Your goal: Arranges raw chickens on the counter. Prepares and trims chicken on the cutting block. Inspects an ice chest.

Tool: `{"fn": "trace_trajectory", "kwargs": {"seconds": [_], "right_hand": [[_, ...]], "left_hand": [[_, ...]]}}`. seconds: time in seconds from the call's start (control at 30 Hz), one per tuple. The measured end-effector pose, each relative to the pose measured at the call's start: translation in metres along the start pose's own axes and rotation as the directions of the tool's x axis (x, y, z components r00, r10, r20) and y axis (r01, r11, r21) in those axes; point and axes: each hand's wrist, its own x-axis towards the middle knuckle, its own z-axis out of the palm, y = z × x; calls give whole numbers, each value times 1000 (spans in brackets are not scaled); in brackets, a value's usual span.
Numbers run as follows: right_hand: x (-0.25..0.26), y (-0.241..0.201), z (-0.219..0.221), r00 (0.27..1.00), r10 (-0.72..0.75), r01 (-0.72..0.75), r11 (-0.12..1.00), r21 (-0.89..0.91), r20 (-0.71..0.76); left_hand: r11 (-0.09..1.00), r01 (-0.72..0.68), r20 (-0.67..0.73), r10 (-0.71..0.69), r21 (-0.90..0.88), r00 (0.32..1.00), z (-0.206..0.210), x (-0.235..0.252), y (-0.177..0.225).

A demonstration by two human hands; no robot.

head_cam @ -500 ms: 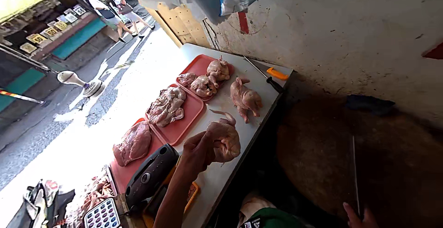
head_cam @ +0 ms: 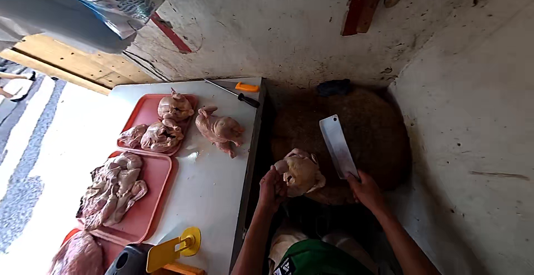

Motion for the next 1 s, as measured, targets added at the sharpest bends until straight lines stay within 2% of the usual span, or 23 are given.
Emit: {"fn": "trace_trajectory", "kwargs": {"seconds": [0.17,0.23,0.37,0.53,0.67,0.73,0.87,1.0], "right_hand": [[-17,10,30,975,-12,-25,986,167,221],[-8,11,35,967,-1,-42,986,161,256],[8,6,18,981,31,-42,998,50,192],[30,6,-8,988,68,-29,965,-261,141],[18,-7,6,991,-11,31,989,-142,135],[22,-4,17,989,-51,70,988,-140,139],[37,22,25,985,-104,149,914,-377,139],[11,22,35,984,-170,175,855,-488,54]], "left_hand": [[996,-55,64,51,66,997,-15,-10,-4],[995,-67,64,62,80,996,-14,-10,-5],[996,-69,32,67,49,997,-17,-10,-11],[999,-29,13,29,34,1000,-12,-6,-13],[998,-25,27,24,55,999,-6,-2,-10],[999,-9,12,8,53,1000,-6,0,-6],[1000,26,-67,-26,-3,997,-5,3,1],[998,48,-86,-51,-40,995,0,8,1]]}}
